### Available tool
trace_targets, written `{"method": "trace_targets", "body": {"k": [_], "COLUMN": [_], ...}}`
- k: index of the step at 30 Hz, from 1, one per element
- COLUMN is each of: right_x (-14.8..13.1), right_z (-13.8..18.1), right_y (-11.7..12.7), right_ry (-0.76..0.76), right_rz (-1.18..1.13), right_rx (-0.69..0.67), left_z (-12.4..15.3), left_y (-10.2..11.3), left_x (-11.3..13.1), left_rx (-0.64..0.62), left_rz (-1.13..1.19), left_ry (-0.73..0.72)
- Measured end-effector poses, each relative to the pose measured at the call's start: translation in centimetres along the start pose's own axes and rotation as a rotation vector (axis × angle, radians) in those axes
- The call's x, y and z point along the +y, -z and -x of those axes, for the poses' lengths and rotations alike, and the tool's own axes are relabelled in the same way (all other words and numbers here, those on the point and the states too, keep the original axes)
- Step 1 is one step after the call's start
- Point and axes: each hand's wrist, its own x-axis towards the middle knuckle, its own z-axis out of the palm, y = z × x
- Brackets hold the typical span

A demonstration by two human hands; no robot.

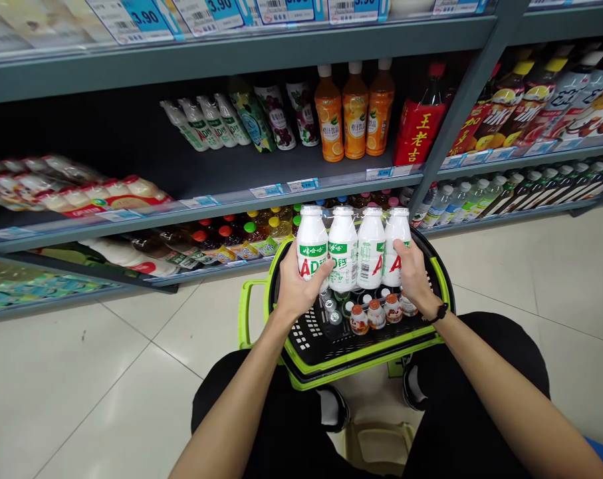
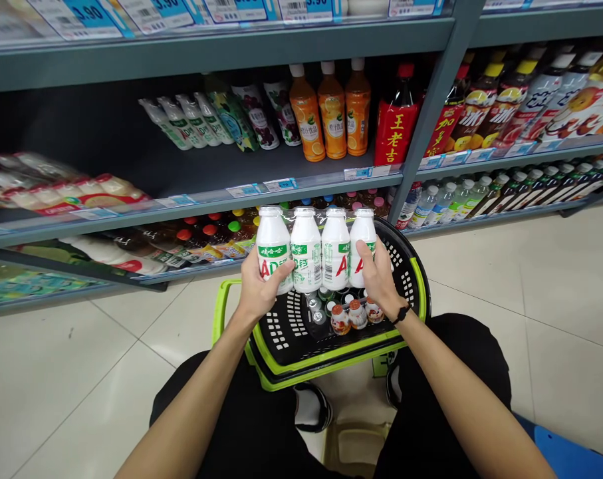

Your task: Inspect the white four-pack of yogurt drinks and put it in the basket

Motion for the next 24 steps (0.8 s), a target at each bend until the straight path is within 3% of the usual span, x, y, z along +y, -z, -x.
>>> {"method": "trace_targets", "body": {"k": [5,12,18,24], "right_x": [0.6,-0.3,-1.9,-2.2], "right_z": [-0.1,-1.1,-0.1,0.2], "right_y": [-0.7,-0.9,-0.7,-0.3], "right_ry": [-0.242,-0.253,0.004,0.072], "right_rz": [-0.033,-0.24,-0.201,-0.178], "right_rx": [0.141,0.01,0.109,0.093], "left_z": [-0.9,-1.5,-1.4,-1.2], "left_y": [0.1,-0.3,-0.2,0.2], "left_x": [0.3,1.1,1.0,0.5], "left_rx": [0.032,0.162,0.182,0.116], "left_rz": [0.181,0.372,0.415,0.343], "left_ry": [0.218,0.39,0.369,0.187]}}
